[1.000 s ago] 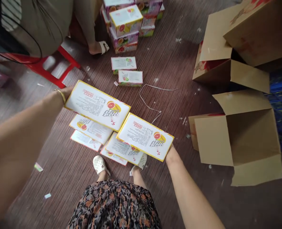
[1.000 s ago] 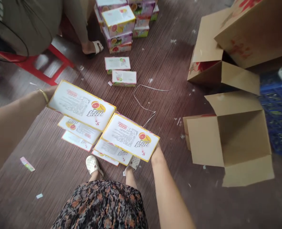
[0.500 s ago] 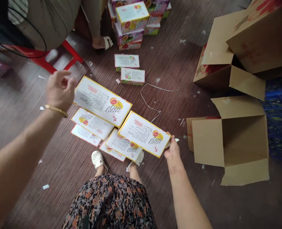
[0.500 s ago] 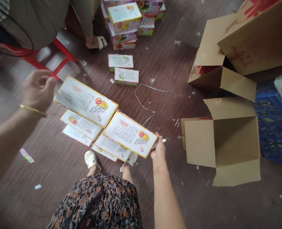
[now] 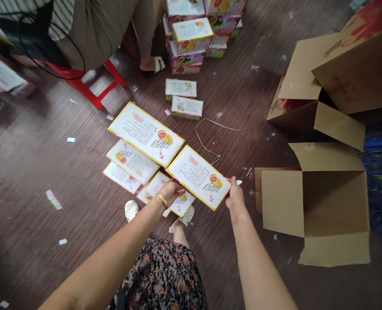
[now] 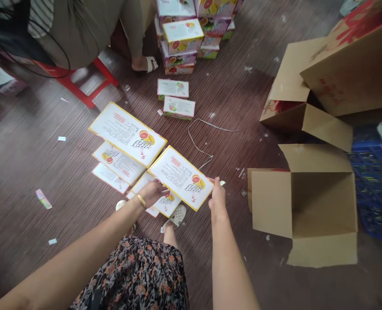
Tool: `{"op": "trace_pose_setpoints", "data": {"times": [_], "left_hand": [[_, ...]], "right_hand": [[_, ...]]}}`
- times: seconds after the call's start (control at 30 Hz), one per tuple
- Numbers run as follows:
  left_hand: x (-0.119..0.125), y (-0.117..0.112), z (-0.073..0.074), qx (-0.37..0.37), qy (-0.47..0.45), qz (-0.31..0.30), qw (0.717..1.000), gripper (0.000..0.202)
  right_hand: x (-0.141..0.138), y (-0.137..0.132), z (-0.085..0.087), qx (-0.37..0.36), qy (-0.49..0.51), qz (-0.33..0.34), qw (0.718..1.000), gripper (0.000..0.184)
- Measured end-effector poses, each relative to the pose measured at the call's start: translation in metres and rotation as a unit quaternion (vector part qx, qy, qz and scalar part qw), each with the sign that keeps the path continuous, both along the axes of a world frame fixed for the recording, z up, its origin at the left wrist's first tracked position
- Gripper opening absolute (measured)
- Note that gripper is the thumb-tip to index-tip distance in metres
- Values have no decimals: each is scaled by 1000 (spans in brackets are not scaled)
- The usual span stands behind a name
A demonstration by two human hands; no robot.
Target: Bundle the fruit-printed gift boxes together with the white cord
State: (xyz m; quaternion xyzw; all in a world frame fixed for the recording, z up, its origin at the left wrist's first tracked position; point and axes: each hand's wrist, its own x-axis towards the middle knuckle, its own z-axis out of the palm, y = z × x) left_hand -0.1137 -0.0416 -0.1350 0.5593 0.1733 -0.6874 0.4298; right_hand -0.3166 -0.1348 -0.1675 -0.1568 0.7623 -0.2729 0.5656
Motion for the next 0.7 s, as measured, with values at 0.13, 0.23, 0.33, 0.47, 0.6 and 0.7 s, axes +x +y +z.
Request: {"op": "trace_pose_setpoints", "data": {"times": [0.13,0.23,0.33,0.47,0.6,0.7], "left_hand": [[-6,9,5,13,-9,24,1000,40],[-10,37,12,51,-43,29,997,43],[-5,77,17,102,-92,-4,991,41],[39,127,9,154,-198,-97,963,35],[123,145,-22,183,-369,-219,885,37],[191,142,-57,188,-462,-300,813,40]], "right_hand": [[3,-1,0,-2,-7,5,1000,38],[4,-2,2,-14,-11,-1,1000,37],[-6,5,7,-38,2,-30,999,37],[-40,45,4,-39,22,-62,997,27],[-59,123,-24,46,70,-69,994,21],[-45,186,-64,109,66,-69,989,21]]}}
